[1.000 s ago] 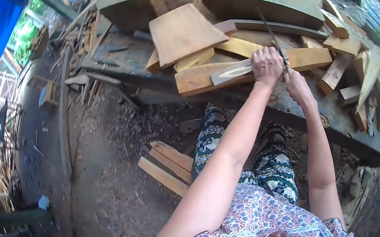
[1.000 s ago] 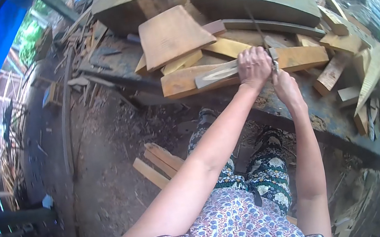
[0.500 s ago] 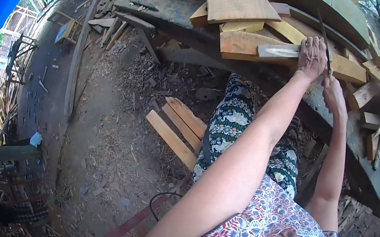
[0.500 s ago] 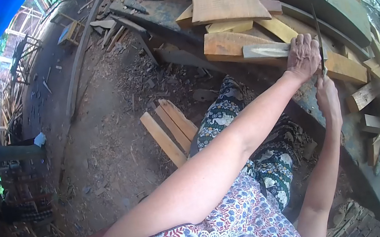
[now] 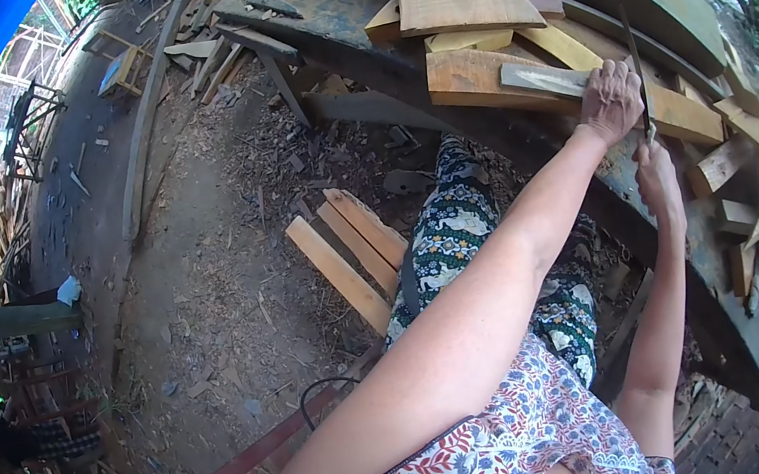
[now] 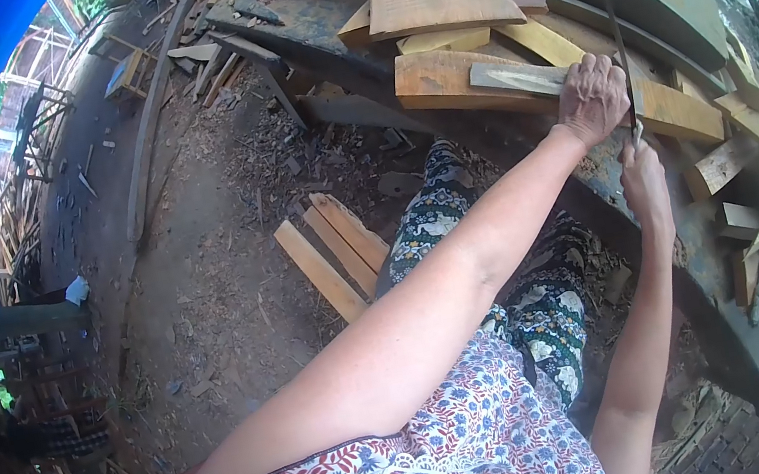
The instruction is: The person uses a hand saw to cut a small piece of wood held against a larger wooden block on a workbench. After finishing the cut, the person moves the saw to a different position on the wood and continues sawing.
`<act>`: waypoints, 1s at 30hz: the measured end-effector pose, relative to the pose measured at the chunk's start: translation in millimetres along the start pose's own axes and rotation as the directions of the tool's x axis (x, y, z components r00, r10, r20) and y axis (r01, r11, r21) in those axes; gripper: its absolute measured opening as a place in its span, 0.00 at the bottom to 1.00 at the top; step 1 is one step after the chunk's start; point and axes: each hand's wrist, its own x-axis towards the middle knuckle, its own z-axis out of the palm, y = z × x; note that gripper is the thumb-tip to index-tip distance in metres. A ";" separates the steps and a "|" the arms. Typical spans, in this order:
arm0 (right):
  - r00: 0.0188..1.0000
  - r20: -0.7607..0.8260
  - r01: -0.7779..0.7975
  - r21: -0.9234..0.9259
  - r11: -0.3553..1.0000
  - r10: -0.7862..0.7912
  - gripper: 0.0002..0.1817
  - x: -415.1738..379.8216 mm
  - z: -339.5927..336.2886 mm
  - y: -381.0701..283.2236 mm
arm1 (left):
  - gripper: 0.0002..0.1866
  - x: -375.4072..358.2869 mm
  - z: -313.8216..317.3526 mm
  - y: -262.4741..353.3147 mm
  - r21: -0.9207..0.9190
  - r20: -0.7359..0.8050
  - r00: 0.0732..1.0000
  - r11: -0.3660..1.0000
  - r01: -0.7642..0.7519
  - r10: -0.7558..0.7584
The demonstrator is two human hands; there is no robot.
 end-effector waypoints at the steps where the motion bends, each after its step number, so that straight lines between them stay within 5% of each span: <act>1: 0.997 -0.030 0.065 -0.036 0.997 -0.066 0.22 1.0 6.4 14.2 | 0.07 -1.7 -1.0 -0.7 -0.021 0.001 1.000 1.000 -0.023 0.023; 12: 0.998 0.051 -0.035 0.115 0.993 0.029 0.16 12.2 4.6 -0.6 | 0.08 -0.8 -1.2 -0.6 0.008 -0.010 1.000 1.000 0.015 -0.014; 18: 1.000 0.016 -0.024 0.043 0.999 0.024 0.23 -8.8 14.7 25.0 | 0.07 1.0 2.0 3.3 0.033 0.046 0.991 0.991 0.128 -0.129; 20: 0.995 0.002 0.098 0.118 0.988 -0.099 0.20 19.6 18.3 41.5 | 0.07 -1.1 3.2 4.5 0.031 0.059 0.991 0.992 0.121 -0.123; 25: 0.998 0.068 -0.016 0.043 0.999 0.013 0.22 15.3 -0.9 -16.0 | 0.07 1.3 3.1 0.0 0.021 0.059 0.994 0.995 0.094 -0.095; 30: 0.996 -0.042 0.080 0.067 0.994 -0.078 0.21 2.7 23.1 30.1 | 0.07 0.4 -1.7 0.4 0.089 0.031 0.999 0.995 0.039 -0.042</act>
